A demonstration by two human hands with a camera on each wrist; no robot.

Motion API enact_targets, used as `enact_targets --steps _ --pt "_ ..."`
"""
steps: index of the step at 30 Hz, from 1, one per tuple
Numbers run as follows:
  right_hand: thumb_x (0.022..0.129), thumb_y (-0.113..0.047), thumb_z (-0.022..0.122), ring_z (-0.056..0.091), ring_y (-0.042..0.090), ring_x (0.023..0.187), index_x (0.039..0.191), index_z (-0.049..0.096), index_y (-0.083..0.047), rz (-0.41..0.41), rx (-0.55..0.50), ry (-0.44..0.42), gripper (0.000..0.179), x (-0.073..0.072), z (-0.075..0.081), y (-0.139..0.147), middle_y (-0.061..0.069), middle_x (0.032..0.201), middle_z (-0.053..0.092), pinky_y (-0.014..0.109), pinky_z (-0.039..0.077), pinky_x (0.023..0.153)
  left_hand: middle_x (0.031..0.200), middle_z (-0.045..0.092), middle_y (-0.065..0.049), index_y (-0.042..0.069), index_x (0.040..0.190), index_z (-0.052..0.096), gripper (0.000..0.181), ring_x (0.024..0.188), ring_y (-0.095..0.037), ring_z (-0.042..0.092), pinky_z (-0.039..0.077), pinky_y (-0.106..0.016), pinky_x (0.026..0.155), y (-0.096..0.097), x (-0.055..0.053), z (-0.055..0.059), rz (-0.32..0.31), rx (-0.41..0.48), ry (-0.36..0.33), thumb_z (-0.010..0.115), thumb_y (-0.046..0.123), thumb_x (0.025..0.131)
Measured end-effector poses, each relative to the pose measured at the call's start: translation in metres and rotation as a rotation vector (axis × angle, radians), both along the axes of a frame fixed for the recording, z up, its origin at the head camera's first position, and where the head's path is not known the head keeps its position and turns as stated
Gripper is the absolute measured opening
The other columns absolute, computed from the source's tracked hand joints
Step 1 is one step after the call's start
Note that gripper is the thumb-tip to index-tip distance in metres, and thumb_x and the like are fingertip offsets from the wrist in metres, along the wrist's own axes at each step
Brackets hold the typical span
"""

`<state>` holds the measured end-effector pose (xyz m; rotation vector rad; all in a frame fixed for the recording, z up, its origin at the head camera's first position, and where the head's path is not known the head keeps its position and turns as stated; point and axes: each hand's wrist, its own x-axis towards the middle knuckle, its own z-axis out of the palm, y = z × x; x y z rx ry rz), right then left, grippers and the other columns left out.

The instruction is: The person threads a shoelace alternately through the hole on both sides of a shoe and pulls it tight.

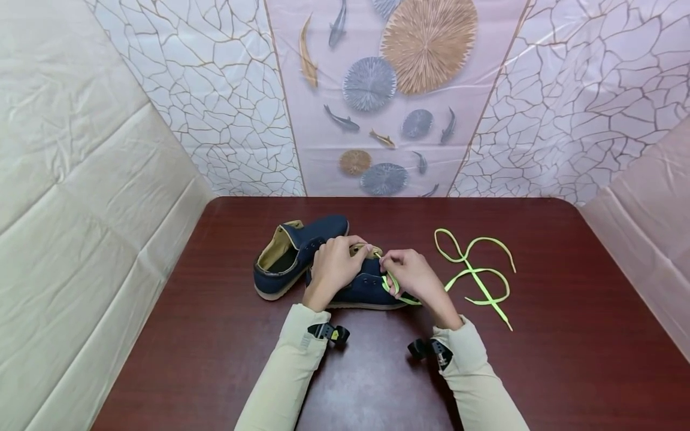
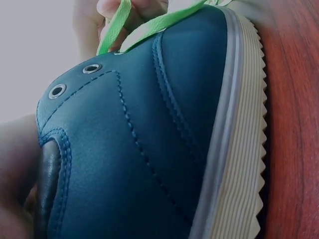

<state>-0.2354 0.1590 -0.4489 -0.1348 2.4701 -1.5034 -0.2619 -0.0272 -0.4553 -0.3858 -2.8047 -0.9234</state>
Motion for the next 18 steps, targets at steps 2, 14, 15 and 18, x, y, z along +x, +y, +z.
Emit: enact_targets --steps 2,14,15,18 --pt "0.106 -0.013 0.053 0.06 0.016 0.046 0.09 0.071 -0.001 -0.018 0.009 0.012 0.027 0.0 0.0 -0.001 0.004 0.057 0.058 0.033 0.056 0.049 0.052 0.052 0.007 0.028 0.109 0.083 0.019 0.042 -0.017 0.04 0.028 -0.03 0.043 0.0 0.0 0.0 -0.003 0.005 -0.005 0.07 0.039 0.103" --pt "0.11 -0.023 0.059 0.047 0.012 0.043 0.097 0.078 -0.005 -0.07 0.017 0.071 0.029 0.001 -0.007 -0.009 0.0 0.054 0.053 0.027 0.041 0.045 0.048 0.041 0.005 0.019 0.098 0.084 0.044 0.042 -0.015 0.03 0.025 -0.03 0.045 -0.007 0.001 0.003 -0.052 0.103 -0.066 0.053 0.048 0.11" --pt "0.109 -0.023 0.06 0.047 0.012 0.043 0.097 0.078 -0.005 -0.076 0.024 0.077 0.029 0.001 -0.007 -0.009 0.0 0.054 0.053 0.026 0.041 0.045 0.048 0.04 0.004 0.018 0.098 0.084 0.048 0.042 -0.015 0.029 0.024 -0.03 0.045 -0.008 0.001 0.004 -0.056 0.12 -0.082 0.049 0.047 0.112" --pt "0.109 -0.024 0.061 0.046 0.012 0.042 0.097 0.079 -0.006 -0.09 0.028 0.075 0.027 0.0 -0.008 -0.01 0.0 0.054 0.053 0.026 0.041 0.044 0.048 0.039 0.004 0.018 0.099 0.086 0.053 0.043 -0.015 0.029 0.022 -0.03 0.045 -0.01 -0.002 0.005 -0.043 0.165 -0.148 0.043 0.044 0.114"
